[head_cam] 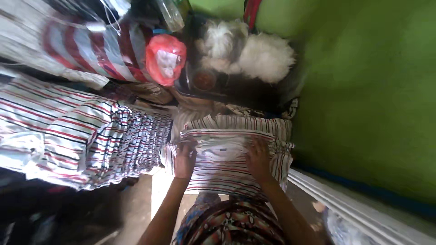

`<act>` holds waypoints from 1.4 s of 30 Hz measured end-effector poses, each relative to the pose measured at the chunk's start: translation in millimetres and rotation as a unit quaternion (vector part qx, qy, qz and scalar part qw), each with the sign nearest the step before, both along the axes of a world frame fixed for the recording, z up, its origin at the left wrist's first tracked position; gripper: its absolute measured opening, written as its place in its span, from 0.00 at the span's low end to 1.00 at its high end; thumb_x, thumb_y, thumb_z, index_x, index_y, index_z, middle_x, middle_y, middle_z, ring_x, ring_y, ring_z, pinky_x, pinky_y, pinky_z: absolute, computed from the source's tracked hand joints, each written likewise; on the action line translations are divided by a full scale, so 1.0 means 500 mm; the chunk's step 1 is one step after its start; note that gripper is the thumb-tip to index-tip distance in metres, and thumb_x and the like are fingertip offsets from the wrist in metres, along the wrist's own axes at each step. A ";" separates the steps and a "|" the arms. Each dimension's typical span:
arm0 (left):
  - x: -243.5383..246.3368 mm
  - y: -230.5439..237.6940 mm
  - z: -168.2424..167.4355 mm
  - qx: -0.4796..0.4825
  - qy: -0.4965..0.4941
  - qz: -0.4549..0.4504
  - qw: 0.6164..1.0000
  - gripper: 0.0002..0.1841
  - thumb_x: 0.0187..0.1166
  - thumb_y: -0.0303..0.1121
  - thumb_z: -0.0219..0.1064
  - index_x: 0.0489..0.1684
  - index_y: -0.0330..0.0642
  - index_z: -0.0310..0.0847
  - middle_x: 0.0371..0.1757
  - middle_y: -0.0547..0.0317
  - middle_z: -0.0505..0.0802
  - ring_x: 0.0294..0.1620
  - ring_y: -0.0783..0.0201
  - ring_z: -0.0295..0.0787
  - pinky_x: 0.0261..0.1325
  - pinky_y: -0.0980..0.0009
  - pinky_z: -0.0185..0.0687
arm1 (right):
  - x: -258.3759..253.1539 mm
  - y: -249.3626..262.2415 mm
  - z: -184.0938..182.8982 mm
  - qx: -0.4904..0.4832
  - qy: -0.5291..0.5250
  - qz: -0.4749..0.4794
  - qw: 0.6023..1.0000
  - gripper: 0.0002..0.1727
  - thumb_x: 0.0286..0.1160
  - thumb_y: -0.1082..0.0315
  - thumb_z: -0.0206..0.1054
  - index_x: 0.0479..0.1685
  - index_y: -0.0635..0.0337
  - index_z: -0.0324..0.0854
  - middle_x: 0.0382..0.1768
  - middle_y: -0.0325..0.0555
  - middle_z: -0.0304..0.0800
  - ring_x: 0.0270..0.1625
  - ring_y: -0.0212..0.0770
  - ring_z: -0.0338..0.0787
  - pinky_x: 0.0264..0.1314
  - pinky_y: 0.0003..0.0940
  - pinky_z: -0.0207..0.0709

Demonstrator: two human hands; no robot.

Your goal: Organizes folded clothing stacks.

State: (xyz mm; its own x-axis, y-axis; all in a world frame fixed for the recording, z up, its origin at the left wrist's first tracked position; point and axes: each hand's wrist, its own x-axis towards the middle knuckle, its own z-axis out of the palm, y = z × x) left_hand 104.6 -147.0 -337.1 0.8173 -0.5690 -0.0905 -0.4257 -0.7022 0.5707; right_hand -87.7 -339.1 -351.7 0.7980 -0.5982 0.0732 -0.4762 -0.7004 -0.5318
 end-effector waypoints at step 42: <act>0.026 -0.013 -0.012 0.015 -0.096 -0.177 0.979 0.20 0.63 0.17 0.73 0.57 0.33 0.89 0.58 0.28 0.90 0.58 0.28 0.89 0.57 0.37 0.84 | 0.053 -0.037 0.061 0.203 0.225 -0.048 0.952 0.30 0.73 0.82 0.61 0.79 0.72 0.70 0.74 0.67 0.79 0.76 0.62 0.80 0.80 0.56 0.70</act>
